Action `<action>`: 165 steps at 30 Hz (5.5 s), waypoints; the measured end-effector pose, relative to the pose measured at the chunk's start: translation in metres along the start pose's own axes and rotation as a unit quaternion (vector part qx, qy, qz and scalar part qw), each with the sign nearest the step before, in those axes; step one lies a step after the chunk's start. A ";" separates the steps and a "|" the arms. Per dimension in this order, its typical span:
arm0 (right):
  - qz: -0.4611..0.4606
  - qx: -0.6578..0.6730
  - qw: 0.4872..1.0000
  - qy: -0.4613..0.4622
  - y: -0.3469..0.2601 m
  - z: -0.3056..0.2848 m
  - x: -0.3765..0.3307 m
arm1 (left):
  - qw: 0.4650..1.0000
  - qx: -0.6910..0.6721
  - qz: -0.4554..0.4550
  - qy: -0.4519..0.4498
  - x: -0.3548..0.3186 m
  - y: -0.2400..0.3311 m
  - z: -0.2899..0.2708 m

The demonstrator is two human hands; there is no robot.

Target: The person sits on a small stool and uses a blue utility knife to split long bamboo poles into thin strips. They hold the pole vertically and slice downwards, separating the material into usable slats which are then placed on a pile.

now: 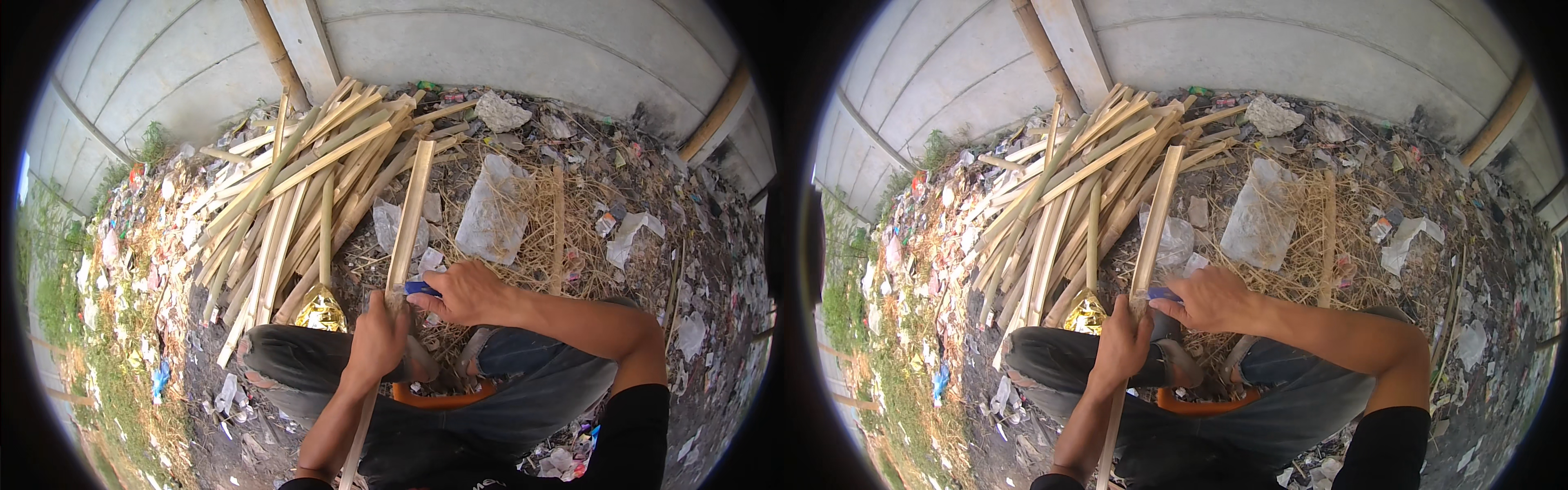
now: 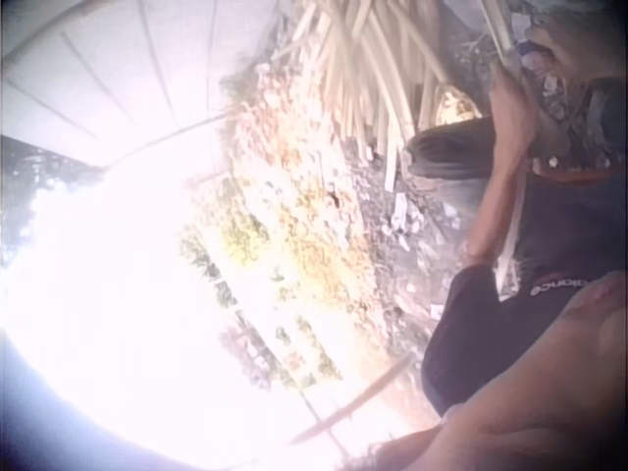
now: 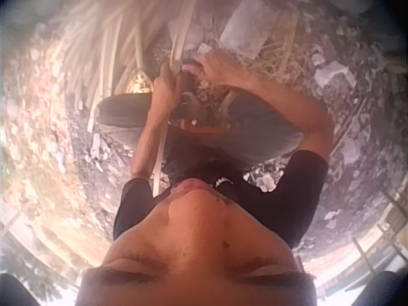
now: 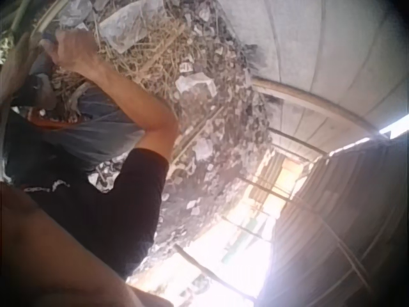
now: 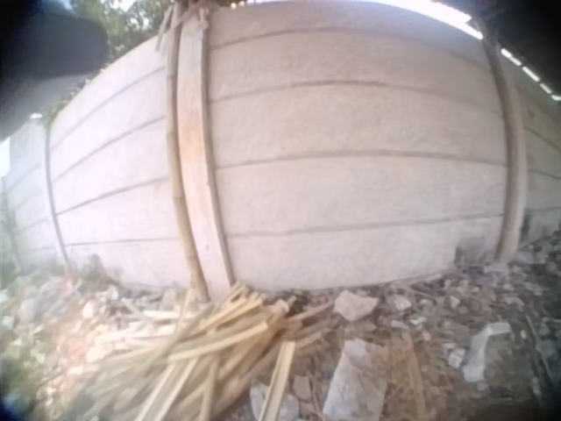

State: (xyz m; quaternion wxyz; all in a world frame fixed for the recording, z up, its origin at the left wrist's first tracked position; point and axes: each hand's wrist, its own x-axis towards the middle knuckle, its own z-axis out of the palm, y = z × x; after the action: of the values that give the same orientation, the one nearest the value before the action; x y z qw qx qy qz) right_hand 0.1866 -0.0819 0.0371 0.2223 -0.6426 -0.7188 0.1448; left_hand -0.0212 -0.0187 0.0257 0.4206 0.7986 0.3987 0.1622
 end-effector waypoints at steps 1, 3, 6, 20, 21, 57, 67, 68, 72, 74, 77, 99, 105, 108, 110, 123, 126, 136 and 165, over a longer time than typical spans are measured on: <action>0.001 -0.013 1.000 -0.002 0.006 0.001 0.000 | 1.000 0.000 0.010 0.000 0.000 -0.005 0.003; 0.002 -0.037 0.999 -0.002 0.019 -0.003 0.008 | 1.000 -0.003 0.022 0.001 0.001 -0.009 0.004; -0.011 -0.057 0.996 0.068 0.035 0.000 0.018 | 1.000 -0.010 0.014 -0.009 -0.002 -0.006 0.003; 0.209 0.013 0.957 0.198 0.107 -0.110 0.019 | 0.934 -0.310 -0.105 -0.139 -0.048 -0.025 -0.006; 0.187 0.034 0.971 0.142 0.084 -0.097 0.020 | 0.930 -0.315 -0.114 -0.149 -0.041 -0.025 -0.009; 0.096 0.029 0.992 -0.078 -0.022 -0.042 -0.002 | 0.930 -0.324 -0.058 -0.161 -0.014 -0.027 -0.007; 0.033 -0.019 0.999 0.010 0.004 -0.007 0.003 | 0.985 -0.146 -0.016 -0.088 -0.006 -0.012 -0.001; 0.079 -0.030 0.995 0.045 0.016 -0.016 0.009 | 0.986 -0.134 -0.023 -0.092 -0.006 -0.008 -0.003; 0.300 -0.093 0.927 0.205 0.157 -0.099 0.028 | 0.975 -0.118 -0.015 -0.189 -0.047 -0.010 -0.012; 0.363 -0.089 0.897 0.236 0.207 -0.145 0.009 | 0.969 -0.138 0.009 -0.204 -0.066 -0.012 -0.023; 0.333 -0.043 0.904 0.265 0.187 -0.156 0.008 | 0.962 -0.201 -0.037 -0.183 -0.062 -0.028 -0.023; -0.028 -0.072 0.997 0.004 -0.003 0.003 -0.001 | 0.996 -0.049 0.029 -0.072 0.005 -0.005 -0.006; -0.065 -0.089 0.992 0.057 0.007 -0.003 0.010 | 0.992 -0.091 0.074 -0.052 0.015 -0.004 -0.006; -0.052 -0.090 0.994 0.029 0.010 -0.010 0.014 | 0.988 -0.130 0.054 -0.070 0.019 -0.011 -0.003; 0.150 -0.039 0.978 0.143 0.065 -0.031 0.033 | 0.951 -0.265 -0.040 -0.157 -0.003 -0.005 -0.007; 0.141 0.016 0.986 0.090 0.028 -0.094 0.011 | 0.964 -0.235 -0.049 -0.114 -0.012 -0.014 -0.006; 0.113 0.020 0.993 -0.001 -0.001 -0.063 0.006 | 0.983 -0.167 0.022 -0.078 0.004 -0.001 0.000; 0.236 -0.036 0.968 0.082 0.086 -0.069 0.028 | 0.989 -0.087 -0.013 -0.116 -0.024 0.019 0.006; 0.138 0.044 0.989 -0.029 -0.009 -0.037 -0.011 | 0.992 -0.096 0.056 -0.052 -0.012 0.010 0.005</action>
State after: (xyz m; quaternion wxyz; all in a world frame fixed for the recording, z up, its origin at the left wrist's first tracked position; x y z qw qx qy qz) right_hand 0.1983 -0.0966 0.0715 0.2077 -0.7206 -0.6224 0.2240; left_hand -0.0209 -0.0339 0.0320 0.5058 0.7830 0.3137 0.1807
